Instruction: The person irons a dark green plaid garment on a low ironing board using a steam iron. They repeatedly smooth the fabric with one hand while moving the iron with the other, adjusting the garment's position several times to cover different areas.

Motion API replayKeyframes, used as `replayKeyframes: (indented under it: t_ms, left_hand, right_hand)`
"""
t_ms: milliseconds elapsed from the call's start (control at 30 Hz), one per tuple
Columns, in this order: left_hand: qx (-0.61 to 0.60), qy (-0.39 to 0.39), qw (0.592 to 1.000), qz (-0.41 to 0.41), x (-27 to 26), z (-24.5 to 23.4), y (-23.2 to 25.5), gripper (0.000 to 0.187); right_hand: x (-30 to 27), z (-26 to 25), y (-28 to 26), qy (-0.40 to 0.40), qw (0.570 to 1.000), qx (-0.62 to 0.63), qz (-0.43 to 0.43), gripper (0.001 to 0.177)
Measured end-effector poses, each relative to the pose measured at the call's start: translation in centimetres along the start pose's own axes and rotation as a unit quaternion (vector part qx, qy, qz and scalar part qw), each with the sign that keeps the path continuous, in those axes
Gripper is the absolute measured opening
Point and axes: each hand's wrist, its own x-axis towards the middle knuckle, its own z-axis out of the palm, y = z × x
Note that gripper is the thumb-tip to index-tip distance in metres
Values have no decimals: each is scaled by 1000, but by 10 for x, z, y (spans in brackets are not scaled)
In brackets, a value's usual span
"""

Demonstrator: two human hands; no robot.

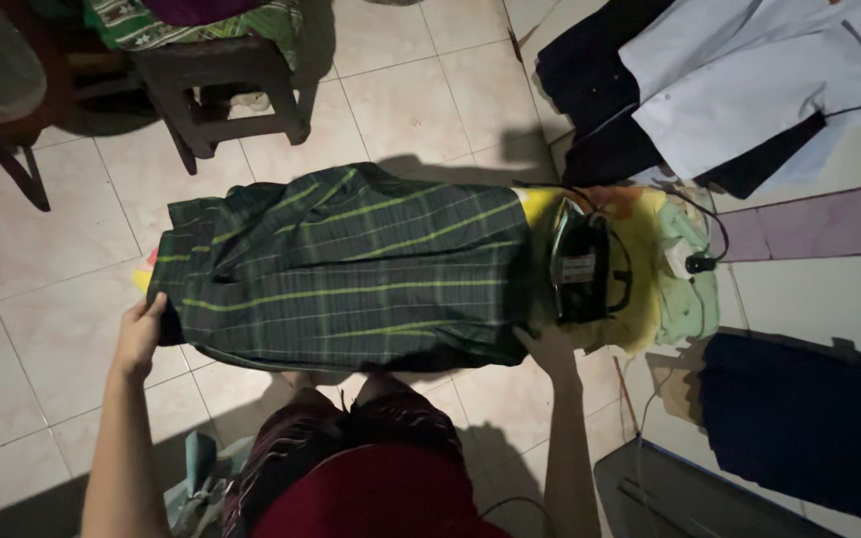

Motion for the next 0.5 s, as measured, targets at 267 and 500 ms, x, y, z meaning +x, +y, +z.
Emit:
replayKeyframes:
  t_ms: [267,500]
  left_hand:
    - [-29,38,999,21,6,1,-8,36]
    - [-75,92,992,38,0,2,-10,32]
  right_hand:
    - [75,-38,-105,240,927,-25,-288,55]
    - [163,-25,-94,15,938,-22,-346,16]
